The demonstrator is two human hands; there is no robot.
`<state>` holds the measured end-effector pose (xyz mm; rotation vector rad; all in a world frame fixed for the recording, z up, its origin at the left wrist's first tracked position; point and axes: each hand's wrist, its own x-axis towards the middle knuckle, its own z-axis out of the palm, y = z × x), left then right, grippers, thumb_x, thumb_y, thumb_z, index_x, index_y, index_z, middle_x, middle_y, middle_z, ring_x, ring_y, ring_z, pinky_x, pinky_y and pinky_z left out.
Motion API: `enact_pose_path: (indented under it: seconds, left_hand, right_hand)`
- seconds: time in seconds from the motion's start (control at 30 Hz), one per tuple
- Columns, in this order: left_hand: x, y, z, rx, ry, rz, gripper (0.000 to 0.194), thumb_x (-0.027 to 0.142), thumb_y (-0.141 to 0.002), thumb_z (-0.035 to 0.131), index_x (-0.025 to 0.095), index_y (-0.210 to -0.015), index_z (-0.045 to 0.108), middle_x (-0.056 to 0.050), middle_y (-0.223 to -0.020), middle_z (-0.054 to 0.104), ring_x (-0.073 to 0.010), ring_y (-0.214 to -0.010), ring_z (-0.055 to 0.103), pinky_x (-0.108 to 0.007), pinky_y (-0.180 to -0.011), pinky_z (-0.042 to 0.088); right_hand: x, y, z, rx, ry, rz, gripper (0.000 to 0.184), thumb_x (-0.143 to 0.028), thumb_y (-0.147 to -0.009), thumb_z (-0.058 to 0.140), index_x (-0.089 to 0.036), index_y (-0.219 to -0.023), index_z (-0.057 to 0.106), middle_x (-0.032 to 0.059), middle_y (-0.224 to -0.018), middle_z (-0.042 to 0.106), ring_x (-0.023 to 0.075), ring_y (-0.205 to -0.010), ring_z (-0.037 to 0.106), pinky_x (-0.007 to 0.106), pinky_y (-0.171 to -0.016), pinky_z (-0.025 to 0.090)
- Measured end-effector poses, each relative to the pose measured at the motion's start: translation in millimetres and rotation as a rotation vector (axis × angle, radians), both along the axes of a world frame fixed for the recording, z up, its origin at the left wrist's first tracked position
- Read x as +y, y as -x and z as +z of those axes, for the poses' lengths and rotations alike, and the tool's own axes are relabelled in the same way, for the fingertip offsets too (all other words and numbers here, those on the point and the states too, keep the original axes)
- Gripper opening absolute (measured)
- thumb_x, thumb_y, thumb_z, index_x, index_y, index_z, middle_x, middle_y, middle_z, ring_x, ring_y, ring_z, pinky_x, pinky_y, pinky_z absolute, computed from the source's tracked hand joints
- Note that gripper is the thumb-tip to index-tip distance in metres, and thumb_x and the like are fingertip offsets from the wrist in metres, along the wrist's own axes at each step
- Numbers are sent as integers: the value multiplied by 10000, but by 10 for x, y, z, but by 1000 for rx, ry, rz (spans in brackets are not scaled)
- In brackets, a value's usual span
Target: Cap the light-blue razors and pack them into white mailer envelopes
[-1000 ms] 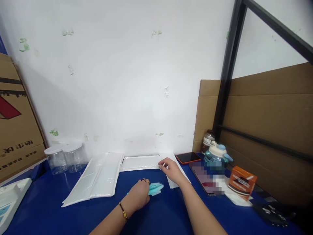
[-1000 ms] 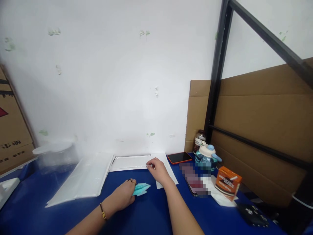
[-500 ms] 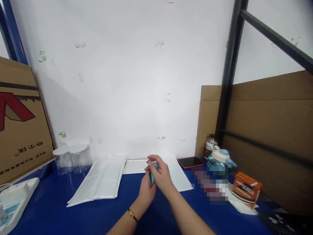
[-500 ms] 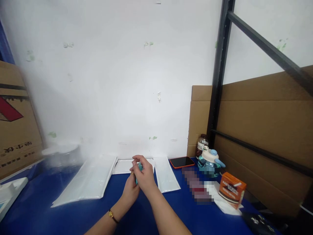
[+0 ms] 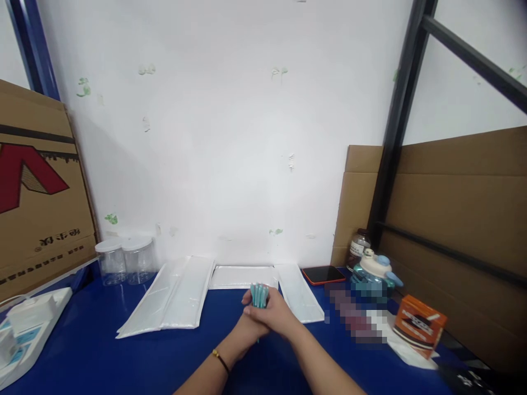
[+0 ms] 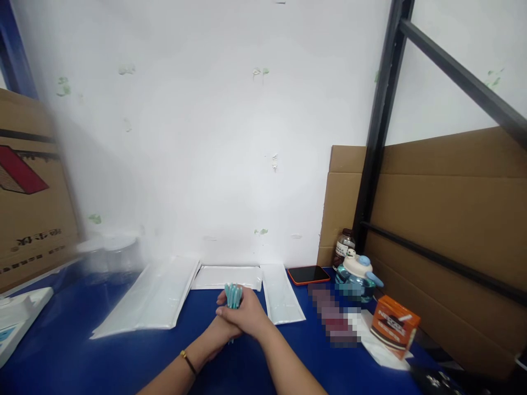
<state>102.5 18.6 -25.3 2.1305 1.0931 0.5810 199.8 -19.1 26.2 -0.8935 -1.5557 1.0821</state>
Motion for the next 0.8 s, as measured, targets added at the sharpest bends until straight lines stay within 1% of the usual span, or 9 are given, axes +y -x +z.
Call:
enact_pose_path:
  seconds: [0.1,0.17,0.23,0.33,0.43,0.5,0.6,0.67,0.8]
  left_hand:
    - [-160,-25,-30,-216,412,-37,456,169,-614,598,200,-1062,517,26,-661,544,-147,-596,533,-284,-561,451]
    - [-213,-74,-20,-275,524,-61,412,168,-585,633,167,-986,544,47,-603,502,-120,-548,508,-257,-531,433]
    - [-175,-103,29,-343,451,-126,493,203,-558,704,159,-1021,542,6,-741,566,-148,-690,562,-277,-628,466]
    - [90,-19,146,-298,150,-202,885,325,-417,833,189,-1204,451,-74,-1100,545,-231,-1001,526,-342,-855,439]
    - [537,185,246,-34,-176,63,1044,498,-355,822,147,-1253,420,-153,-1230,467,-310,-1138,445,-403,-971,363]
    - [849,307,285,164,-301,127,1113,535,-332,806,135,-1289,401,-176,-1297,424,-344,-1245,339,-408,-1027,302]
    - [1216,383,315,450,-238,111,1225,574,-309,781,140,-1358,320,-200,-1375,359,-372,-1312,233,-467,-1059,226]
    - [1365,372,331,573,-157,88,1262,598,-295,764,149,-1375,292,-216,-1385,349,-391,-1309,238,-516,-1050,203]
    - [1455,306,383,643,-155,48,1096,582,-335,743,178,-1300,416,-204,-1310,448,-399,-1238,343,-563,-980,266]
  right_hand:
    - [-13,-179,-110,-47,21,10,230,-296,-615,740,-181,-801,669,58,-1000,663,236,-942,604,351,-843,456]
    - [-20,-236,-165,-5,63,-26,232,-374,-660,714,-168,-757,671,70,-923,679,239,-904,615,363,-835,458]
    - [-15,-262,-172,147,92,-99,312,-466,-742,627,-159,-690,647,71,-790,675,227,-839,625,364,-819,466]
    - [20,-327,-93,450,76,-200,399,-522,-803,541,-176,-605,546,-2,-555,553,149,-584,576,318,-681,494]
    - [62,-455,8,645,53,-264,315,-483,-770,617,-196,-700,510,-85,-488,388,61,-385,360,217,-438,393]
    - [75,-548,48,699,84,-267,285,-453,-748,657,-210,-805,519,-106,-492,336,40,-359,273,175,-363,286]
    - [69,-659,73,725,143,-266,323,-426,-724,690,-224,-923,535,-128,-465,271,29,-335,201,155,-327,203]
    - [62,-713,89,748,170,-260,325,-424,-713,699,-217,-917,553,-133,-447,253,25,-324,171,153,-315,177]
    - [58,-786,143,826,182,-201,298,-461,-715,679,-183,-734,571,-121,-430,257,18,-318,160,162,-308,178]
